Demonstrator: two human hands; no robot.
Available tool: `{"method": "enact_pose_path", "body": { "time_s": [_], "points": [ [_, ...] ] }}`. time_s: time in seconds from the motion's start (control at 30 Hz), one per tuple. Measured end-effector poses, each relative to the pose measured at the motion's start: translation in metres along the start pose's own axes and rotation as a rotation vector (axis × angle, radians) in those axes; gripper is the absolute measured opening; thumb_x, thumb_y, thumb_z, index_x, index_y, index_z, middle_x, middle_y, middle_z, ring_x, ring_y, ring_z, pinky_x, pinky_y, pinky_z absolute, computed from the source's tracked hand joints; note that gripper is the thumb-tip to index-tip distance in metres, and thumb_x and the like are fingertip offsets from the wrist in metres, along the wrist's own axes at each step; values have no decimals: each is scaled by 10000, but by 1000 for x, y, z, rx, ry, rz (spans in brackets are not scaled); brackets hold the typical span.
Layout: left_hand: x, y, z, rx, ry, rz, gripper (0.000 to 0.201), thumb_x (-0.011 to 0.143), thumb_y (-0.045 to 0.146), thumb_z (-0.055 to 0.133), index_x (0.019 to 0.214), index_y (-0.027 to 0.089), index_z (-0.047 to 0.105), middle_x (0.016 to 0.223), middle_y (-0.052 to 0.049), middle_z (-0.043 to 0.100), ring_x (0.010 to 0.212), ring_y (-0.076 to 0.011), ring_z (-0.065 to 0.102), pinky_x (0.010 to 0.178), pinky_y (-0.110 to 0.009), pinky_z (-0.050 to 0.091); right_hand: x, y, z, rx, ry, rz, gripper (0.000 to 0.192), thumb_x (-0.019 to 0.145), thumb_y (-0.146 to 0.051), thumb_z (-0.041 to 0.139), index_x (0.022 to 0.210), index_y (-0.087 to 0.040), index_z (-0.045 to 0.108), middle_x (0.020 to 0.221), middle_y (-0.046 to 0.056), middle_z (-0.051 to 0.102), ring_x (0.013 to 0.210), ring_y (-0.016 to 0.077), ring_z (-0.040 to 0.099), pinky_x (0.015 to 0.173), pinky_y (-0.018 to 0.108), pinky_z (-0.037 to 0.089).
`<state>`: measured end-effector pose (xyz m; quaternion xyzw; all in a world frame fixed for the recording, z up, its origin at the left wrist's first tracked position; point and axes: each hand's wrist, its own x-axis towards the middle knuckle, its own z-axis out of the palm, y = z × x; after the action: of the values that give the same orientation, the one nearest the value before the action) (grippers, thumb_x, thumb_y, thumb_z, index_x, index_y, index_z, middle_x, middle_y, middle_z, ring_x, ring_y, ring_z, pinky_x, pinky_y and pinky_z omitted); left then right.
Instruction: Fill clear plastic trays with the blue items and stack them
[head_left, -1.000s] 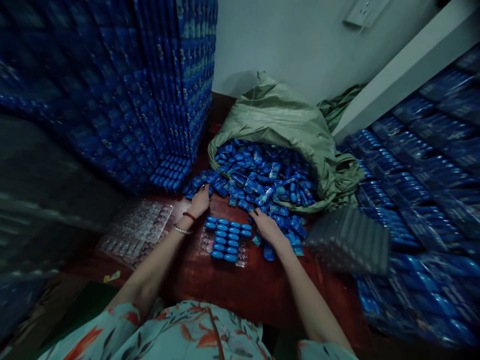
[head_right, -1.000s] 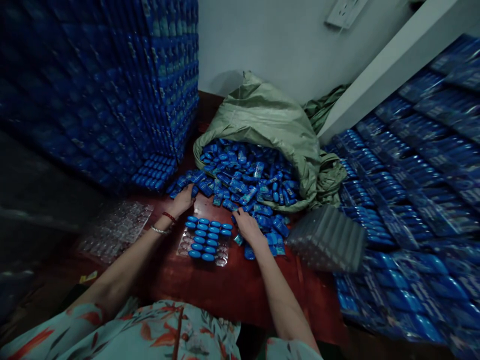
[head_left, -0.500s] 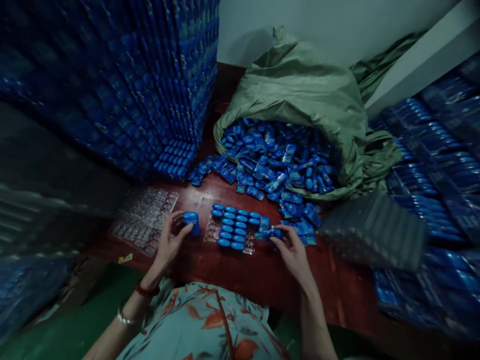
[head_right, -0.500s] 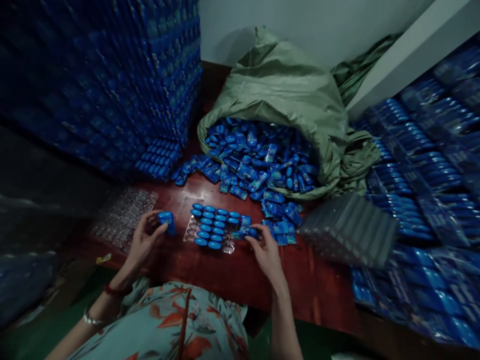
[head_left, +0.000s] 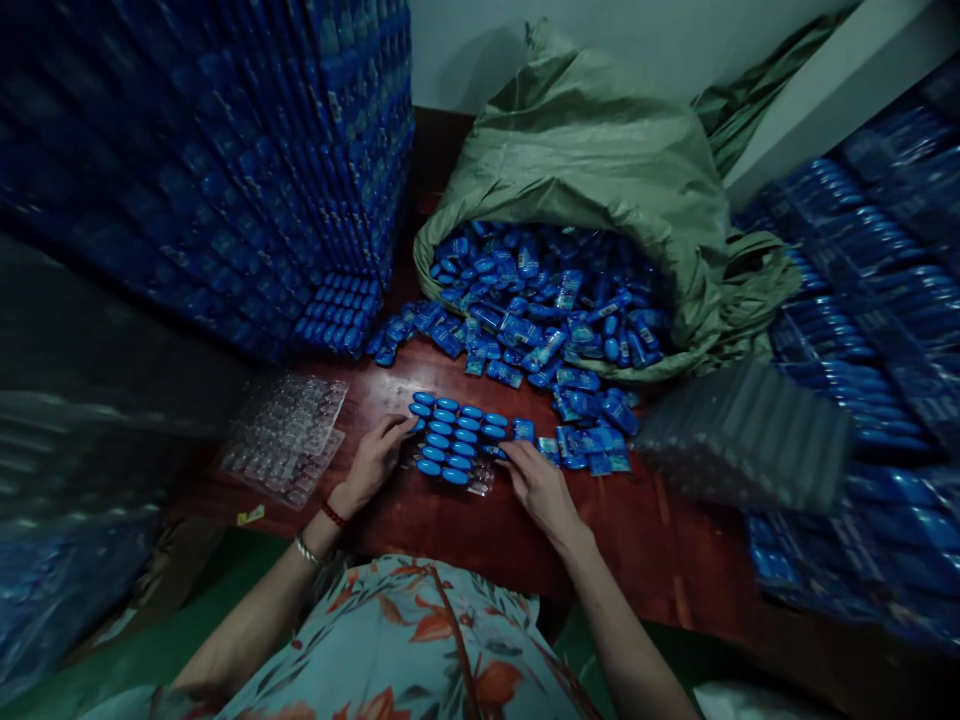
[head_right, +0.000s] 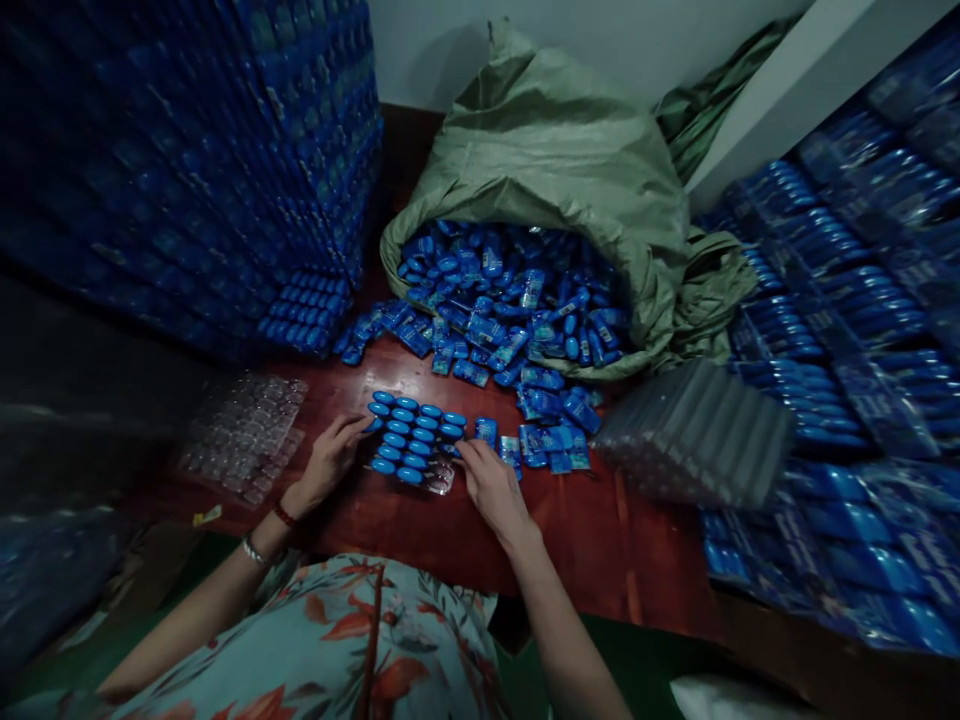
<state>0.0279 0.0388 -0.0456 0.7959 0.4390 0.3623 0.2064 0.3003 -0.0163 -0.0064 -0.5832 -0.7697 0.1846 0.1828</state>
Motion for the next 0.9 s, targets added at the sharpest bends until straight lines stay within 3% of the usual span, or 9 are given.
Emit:
{"method": "enact_pose_path", "body": {
  "time_s": [0.17, 0.33, 0.5, 0.6, 0.73, 0.9],
  "points": [
    [11, -7, -7, -72, 3, 46, 286, 892, 120, 415, 1136, 184, 549, 1002, -77, 603, 910, -148, 606, 767, -269, 520, 20, -32, -20, -355, -315, 48, 320, 880, -74, 378, 1130, -187, 543, 1000, 91, 593, 894, 192, 592, 717, 273, 461],
    [21, -9, -11, -84, -113, 111, 292, 921, 147, 344, 1126, 164, 551, 1025, -109, 604, 903, -150, 612, 759, -276, 518, 37, -47, -31, -451, -491, 27, 310, 862, -32, 375, 1096, -156, 535, 1024, 127, 589, 928, 215, 598, 703, 277, 447],
    [22, -11, -17, 18, -112, 71, 272, 920, 150, 341, 1045, 157, 583, 946, -87, 614, 837, -139, 609, 743, -261, 508, 33, -38, -30, -464, -448, -21, 399, 866, -40, 364, 1230, -171, 465, 1049, 118, 588, 916, 212, 605, 683, 279, 450],
    [19, -16, -18, 55, -110, 97, 297, 917, 141, 336, 1098, 171, 570, 986, -83, 603, 881, -144, 597, 760, -261, 503, 24, -28, -21, -464, -390, -26, 484, 849, -12, 344, 1304, -170, 393, 1053, 109, 590, 891, 199, 600, 698, 282, 453],
    [25, -18, -22, 110, -214, 157, 308, 926, 182, 358, 1168, 202, 547, 1046, -79, 588, 932, -148, 573, 797, -263, 488, 17, -22, -15, -435, -335, -66, 373, 866, -36, 351, 1180, -181, 494, 1011, 96, 594, 908, 190, 575, 774, 286, 435],
    [45, -12, -36, 173, -390, 228, 286, 938, 228, 350, 1082, 192, 595, 974, -75, 595, 875, -157, 557, 774, -266, 474, 32, -35, -24, -467, -437, -79, 335, 870, -59, 389, 1162, -158, 520, 991, 117, 605, 922, 216, 582, 755, 298, 434]
  ]
}}
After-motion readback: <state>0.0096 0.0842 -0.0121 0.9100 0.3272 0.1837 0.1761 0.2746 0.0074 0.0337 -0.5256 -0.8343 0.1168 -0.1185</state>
